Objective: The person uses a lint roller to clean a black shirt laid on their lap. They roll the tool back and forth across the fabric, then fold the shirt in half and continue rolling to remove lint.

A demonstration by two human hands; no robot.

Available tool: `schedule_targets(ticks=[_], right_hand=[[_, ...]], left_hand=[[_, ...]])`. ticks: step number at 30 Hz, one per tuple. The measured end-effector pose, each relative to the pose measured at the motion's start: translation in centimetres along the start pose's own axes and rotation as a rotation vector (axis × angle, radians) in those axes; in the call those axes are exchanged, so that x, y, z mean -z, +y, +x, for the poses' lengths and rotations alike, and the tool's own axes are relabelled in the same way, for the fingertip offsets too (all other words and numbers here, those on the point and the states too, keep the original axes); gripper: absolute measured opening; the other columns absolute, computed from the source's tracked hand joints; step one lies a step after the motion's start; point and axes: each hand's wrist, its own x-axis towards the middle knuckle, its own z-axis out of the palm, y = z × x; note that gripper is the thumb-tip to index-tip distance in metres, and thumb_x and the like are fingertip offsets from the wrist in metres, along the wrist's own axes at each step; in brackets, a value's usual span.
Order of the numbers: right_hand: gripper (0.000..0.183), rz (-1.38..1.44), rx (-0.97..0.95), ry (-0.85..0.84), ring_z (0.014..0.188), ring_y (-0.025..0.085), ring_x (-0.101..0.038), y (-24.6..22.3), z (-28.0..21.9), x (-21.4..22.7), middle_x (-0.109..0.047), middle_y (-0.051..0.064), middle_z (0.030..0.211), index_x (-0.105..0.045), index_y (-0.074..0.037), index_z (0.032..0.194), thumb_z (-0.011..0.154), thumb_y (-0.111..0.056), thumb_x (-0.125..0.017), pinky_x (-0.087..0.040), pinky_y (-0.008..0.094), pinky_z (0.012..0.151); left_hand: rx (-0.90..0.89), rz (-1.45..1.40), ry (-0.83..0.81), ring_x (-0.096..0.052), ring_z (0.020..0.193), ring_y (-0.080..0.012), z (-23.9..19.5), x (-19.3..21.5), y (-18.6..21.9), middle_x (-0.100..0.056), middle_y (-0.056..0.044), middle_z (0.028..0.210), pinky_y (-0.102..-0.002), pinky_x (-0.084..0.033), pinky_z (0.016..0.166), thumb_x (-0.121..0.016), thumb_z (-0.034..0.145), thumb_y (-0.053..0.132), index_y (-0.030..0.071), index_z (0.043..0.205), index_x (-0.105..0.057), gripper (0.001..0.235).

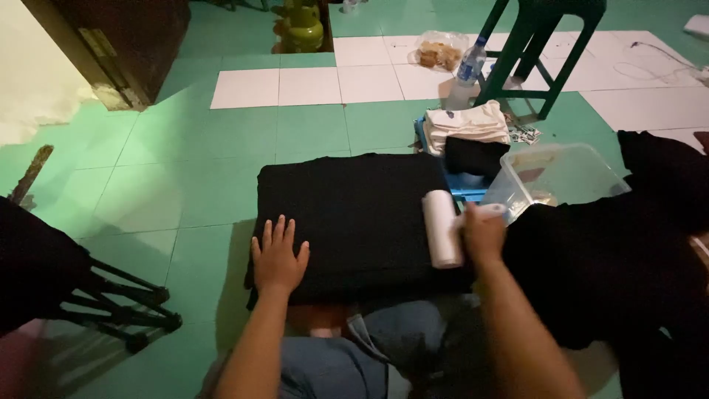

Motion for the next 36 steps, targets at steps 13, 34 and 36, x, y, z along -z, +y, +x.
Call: schedule_targets(ticks=[13,34,36], right_hand=[[0.031,0.450,-0.157,-0.067,0.078,0.023,-0.064,-10.3,-3.8,-5.1,-0.073,0.017,0.081,-0.072,-0.004,0.080,0.095,-0.031,-0.076,-0.048,0.045,0.080],[0.041,0.055,-0.140,0.018,0.086,0.032,-0.074,0.3,3.0,8.8,-0.071,0.018,0.080,-0.076,-0.001,0.087,0.095,-0.041,-0.081,-0.053,0.044,0.070],[0.038,0.216,-0.167,0.037,0.084,0.023,-0.069,-2.7,1.8,8.7,-0.069,0.020,0.080,-0.074,0.002,0.087,0.095,-0.034,-0.079,-0.049,0.040,0.070]], left_hand=[[-0.031,-0.009,0.043,-0.028,0.157,-0.0310,-0.2,0.0,-0.1,-0.035,-0.008,0.168,-0.061,-0.024,0.124,-0.039,0.103,0.051,0.017,0.158,-0.042,0.064],[-0.052,0.010,-0.003,-0.021,0.159,-0.0334,0.2,-0.8,-0.7,-0.027,-0.008,0.171,-0.065,-0.020,0.123,-0.036,0.105,0.052,0.019,0.162,-0.034,0.066],[-0.096,0.000,-0.020,-0.019,0.159,-0.0355,0.3,-0.9,-1.1,-0.026,-0.009,0.172,-0.068,-0.019,0.122,-0.039,0.104,0.052,0.019,0.162,-0.034,0.067]])
